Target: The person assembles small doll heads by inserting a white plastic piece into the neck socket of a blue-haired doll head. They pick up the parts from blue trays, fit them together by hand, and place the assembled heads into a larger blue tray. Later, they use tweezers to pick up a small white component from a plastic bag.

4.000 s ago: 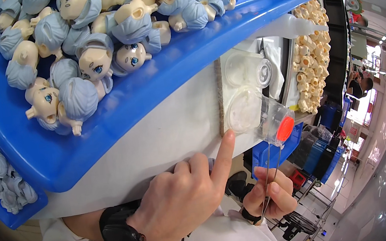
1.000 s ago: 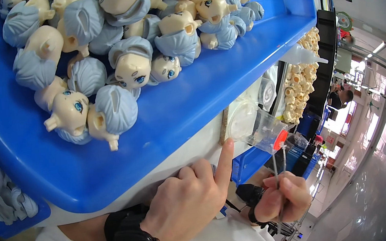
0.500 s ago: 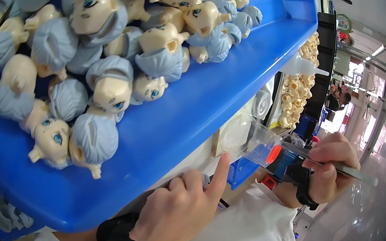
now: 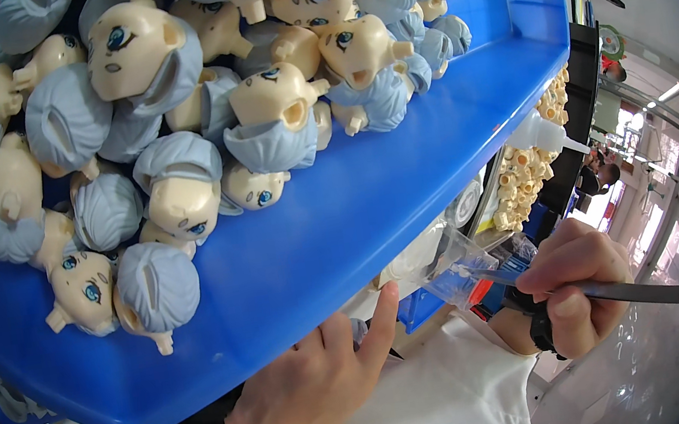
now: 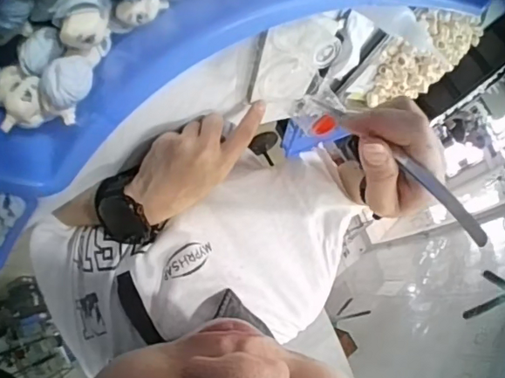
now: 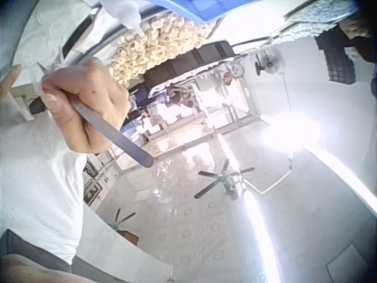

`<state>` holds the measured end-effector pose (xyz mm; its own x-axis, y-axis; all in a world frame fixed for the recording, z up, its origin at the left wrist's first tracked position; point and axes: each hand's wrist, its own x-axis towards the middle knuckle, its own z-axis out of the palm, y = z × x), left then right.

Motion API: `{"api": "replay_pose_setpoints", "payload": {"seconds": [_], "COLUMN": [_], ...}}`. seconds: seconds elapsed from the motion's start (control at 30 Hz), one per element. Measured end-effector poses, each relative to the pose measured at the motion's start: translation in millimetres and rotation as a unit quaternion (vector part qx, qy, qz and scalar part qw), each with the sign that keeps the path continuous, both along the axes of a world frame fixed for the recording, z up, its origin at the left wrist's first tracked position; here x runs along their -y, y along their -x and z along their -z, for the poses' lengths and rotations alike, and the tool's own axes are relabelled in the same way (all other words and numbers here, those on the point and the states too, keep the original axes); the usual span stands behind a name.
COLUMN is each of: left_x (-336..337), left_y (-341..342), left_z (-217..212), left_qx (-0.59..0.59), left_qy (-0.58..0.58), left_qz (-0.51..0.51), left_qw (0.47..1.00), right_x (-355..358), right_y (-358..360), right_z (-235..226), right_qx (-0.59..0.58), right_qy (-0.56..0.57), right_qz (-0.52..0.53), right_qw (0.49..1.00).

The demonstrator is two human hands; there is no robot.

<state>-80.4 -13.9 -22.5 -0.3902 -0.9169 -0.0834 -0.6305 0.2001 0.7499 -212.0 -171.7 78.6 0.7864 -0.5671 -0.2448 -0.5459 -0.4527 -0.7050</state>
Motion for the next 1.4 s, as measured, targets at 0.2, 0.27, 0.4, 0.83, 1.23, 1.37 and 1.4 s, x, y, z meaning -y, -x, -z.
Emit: {"api": "replay_pose_setpoints", "payload": {"seconds": [0.2,0.27,0.4,0.83,1.23,1.37,1.4], "left_x": [-1.6,0.2,0.1,-0.3,-1.3,-1.5,-1.3], "left_y": [1.4,1.6,2.3,3.6,3.8,2.9,2.8], "left_z": [2.1,3.0,3.4,2.1,-1.4,-2.5,-2.7], "left_qx": [0.009,0.007,0.007,0.021,0.037,0.037,0.038], "left_qy": [0.009,0.005,0.006,0.008,0.006,0.004,0.005], "left_qz": [0.009,0.012,0.012,-0.008,-0.007,-0.008,-0.007], "left_qw": [1.0,1.0,1.0,1.0,0.999,0.999,0.999], "right_x": [-0.7,-0.1,0.2,-1.2,-11.7,-6.4,-7.5], "right_y": [-1.1,0.0,0.2,-4.0,-6.7,-8.7,-8.2], "right_z": [7.2,8.0,5.6,2.9,-2.6,-1.2,-0.2], "right_qx": [0.005,0.012,0.011,-0.001,-0.035,-0.011,-0.005], "right_qy": [0.017,0.027,0.03,0.046,0.066,0.077,0.079], "right_qz": [-0.04,-0.039,-0.04,-0.05,-0.008,-0.058,-0.053], "right_qw": [0.999,0.999,0.999,0.998,0.997,0.995,0.995]}}
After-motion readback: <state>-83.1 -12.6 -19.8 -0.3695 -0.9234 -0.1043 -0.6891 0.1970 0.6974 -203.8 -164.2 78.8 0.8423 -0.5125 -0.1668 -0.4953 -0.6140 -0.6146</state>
